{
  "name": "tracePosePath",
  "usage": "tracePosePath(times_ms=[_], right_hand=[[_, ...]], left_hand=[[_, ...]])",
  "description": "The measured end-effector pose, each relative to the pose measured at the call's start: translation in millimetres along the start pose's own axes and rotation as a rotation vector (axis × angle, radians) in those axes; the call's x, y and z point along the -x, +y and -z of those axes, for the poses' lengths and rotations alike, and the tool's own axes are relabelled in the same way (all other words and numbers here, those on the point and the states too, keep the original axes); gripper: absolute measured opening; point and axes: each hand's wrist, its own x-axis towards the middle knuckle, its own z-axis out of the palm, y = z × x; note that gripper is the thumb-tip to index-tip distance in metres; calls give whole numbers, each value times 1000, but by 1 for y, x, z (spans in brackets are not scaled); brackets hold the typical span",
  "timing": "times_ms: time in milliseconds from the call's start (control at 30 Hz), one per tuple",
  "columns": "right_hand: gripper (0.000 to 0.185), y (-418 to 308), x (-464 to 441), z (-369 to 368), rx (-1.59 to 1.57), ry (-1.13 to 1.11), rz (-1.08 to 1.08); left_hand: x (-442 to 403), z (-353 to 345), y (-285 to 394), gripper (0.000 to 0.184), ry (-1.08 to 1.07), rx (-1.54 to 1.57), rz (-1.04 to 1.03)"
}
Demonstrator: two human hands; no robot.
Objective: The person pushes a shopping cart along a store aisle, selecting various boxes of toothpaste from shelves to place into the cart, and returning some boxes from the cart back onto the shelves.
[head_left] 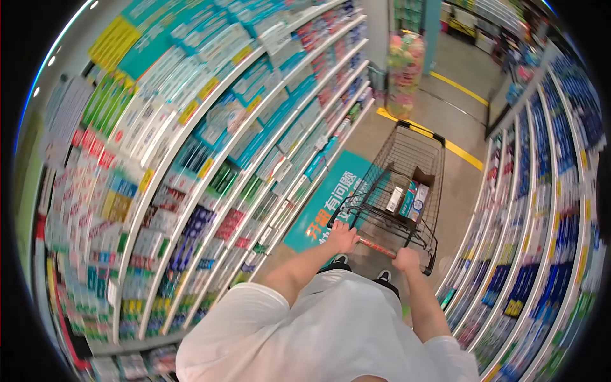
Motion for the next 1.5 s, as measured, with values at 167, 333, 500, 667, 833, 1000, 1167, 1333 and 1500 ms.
tracePosePath(times_ms=[167, 333, 500, 667, 833, 1000, 1167, 1333, 1500], right_hand=[[34, -24, 6, 1, 73, -42, -13], [33, -45, 24, -2, 21, 43, -134], [27, -79, 33, -21, -120, 91, -364], [22, -116, 38, -61, -80, 256, -512], [23, -128, 42, -100, -42, 406, -527], [22, -135, 88, -93, -111, 327, -397], [26, -120, 120, -130, -104, 429, -254], [27, -118, 169, -160, -125, 593, -173], [56, -112, 216, -208, -111, 697, -123]], left_hand=[[-18, 4, -35, 53, -190, -10, -94], [-39, 33, -43, 71, -452, -73, -168], [-64, 43, -59, 84, -743, -2, -179], [-49, 9, -85, 81, -544, -87, -306], [-25, 5, -94, 72, -453, -123, -314], [-1, -25, -109, 48, -345, -147, -382], [55, -29, -74, 52, -159, -231, -235], [95, -39, -51, 57, -115, -204, -119], [138, -49, -31, 60, -127, -189, -49]])
